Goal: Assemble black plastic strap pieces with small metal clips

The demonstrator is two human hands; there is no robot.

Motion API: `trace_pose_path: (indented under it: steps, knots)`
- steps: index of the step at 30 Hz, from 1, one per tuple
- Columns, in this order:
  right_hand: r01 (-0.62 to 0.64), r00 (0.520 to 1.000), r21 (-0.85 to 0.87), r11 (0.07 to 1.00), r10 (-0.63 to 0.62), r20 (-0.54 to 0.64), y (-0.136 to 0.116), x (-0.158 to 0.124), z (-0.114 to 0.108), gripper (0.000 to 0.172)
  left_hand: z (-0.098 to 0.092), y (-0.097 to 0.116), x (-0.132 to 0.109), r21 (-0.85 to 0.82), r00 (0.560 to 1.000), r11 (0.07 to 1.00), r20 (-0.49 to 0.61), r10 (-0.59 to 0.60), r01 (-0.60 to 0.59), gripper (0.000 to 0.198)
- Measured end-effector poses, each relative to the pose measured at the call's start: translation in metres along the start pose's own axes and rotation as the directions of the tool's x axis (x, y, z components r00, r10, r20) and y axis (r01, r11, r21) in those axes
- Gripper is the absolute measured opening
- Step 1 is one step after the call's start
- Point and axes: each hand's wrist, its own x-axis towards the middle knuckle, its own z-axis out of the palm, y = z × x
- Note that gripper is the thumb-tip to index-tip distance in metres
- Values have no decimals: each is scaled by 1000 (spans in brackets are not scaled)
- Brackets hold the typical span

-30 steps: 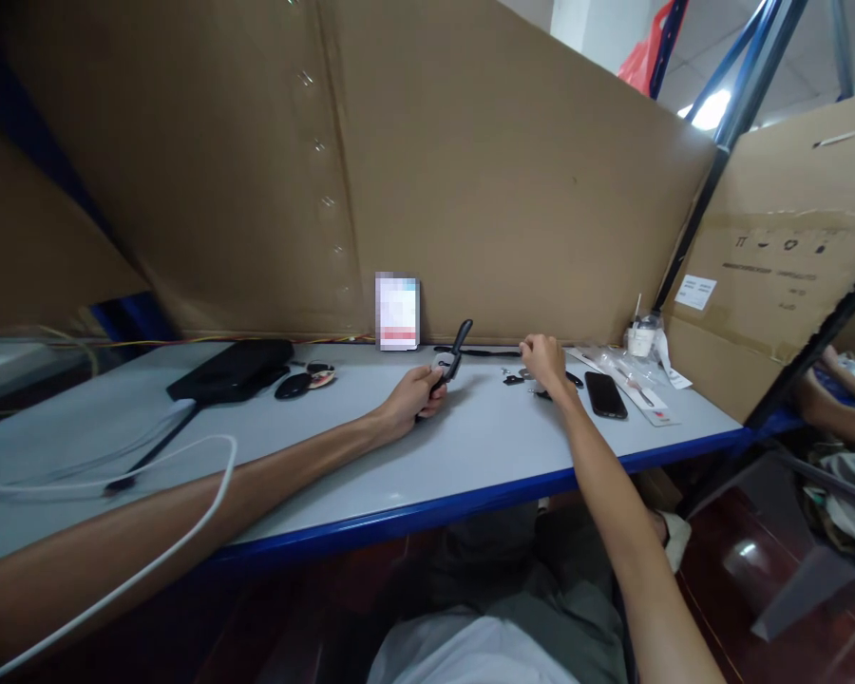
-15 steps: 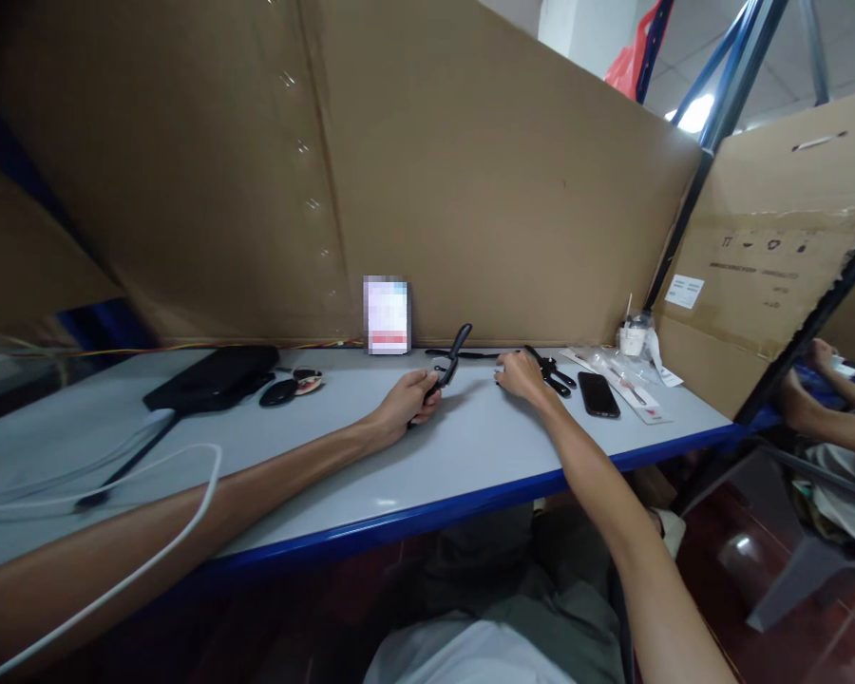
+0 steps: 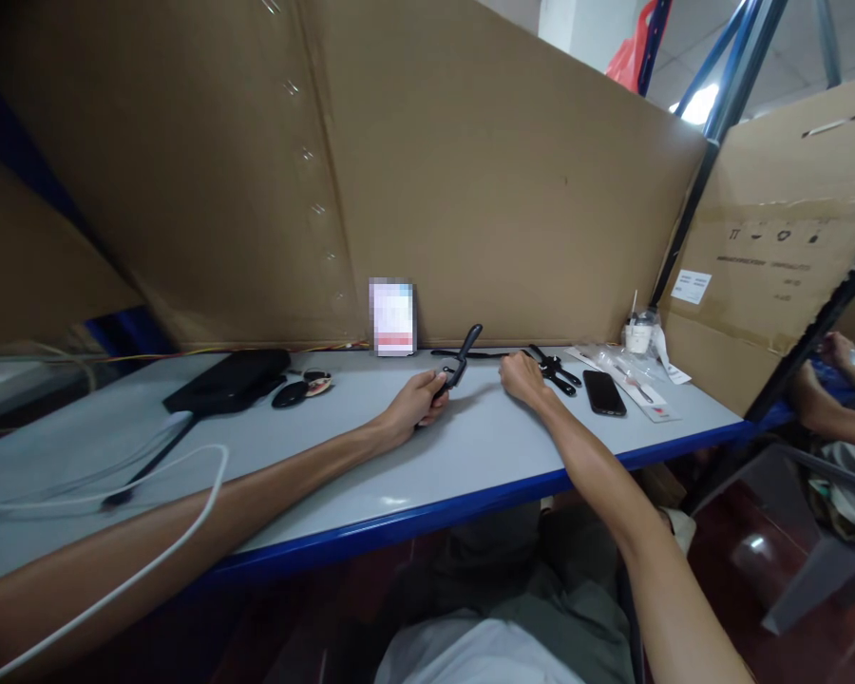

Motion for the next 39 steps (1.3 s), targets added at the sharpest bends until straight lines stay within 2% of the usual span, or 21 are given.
trace_pose_path:
  steps: [6, 9, 13, 19, 22, 24, 26, 31, 34, 36, 38, 39]
  knots:
    - [-142, 983, 179, 974, 160, -91, 13, 5, -7, 25, -2, -3, 2, -14, 1000, 1000, 10, 7, -7, 25]
    - [-166, 984, 272, 948, 177, -15, 18, 9, -6, 20, -2, -3, 2, -21, 1000, 1000, 4, 10, -10, 26]
    - [-116, 991, 330, 937, 88, 97, 14, 9, -4, 18, -2, -2, 1, -16, 1000, 1000, -3, -7, 7, 26]
    - [-61, 998, 157, 986, 58, 27, 15, -1, -23, 30, -4, -2, 2, -21, 1000, 1000, -4, -4, 4, 24]
    - [38, 993, 114, 993, -50, 107, 19, -7, -34, 43, -3, -1, 1, -38, 1000, 999, -5, -17, 17, 22]
    - [94, 981, 69, 993, -104, 164, 16, -11, -36, 43, -2, 2, 0, -55, 999, 998, -7, -32, 32, 22]
    - [110, 977, -7, 994, -107, 184, 9, -14, -34, 38, -3, 5, 0, -81, 999, 995, 10, -50, 50, 22]
    - [113, 986, -198, 974, -86, 142, -11, -17, -26, 35, -9, 12, 0, -103, 982, 983, 127, -139, 153, 22]
    - [87, 991, -222, 971, -62, 116, -11, -15, -27, 35, -14, 14, 3, -84, 964, 974, 179, -194, 212, 23]
    - [4, 999, -170, 985, 4, 48, -6, -13, -32, 32, -16, 15, 5, -61, 948, 965, 208, -240, 257, 24]
    - [-65, 993, -41, 997, 61, -96, -1, -10, -37, 30, -18, 15, 9, -40, 932, 954, 232, -280, 297, 25]
    - [-55, 980, 39, 998, 62, -187, 0, -9, -39, 30, -19, 15, 10, -30, 923, 949, 244, -298, 314, 25]
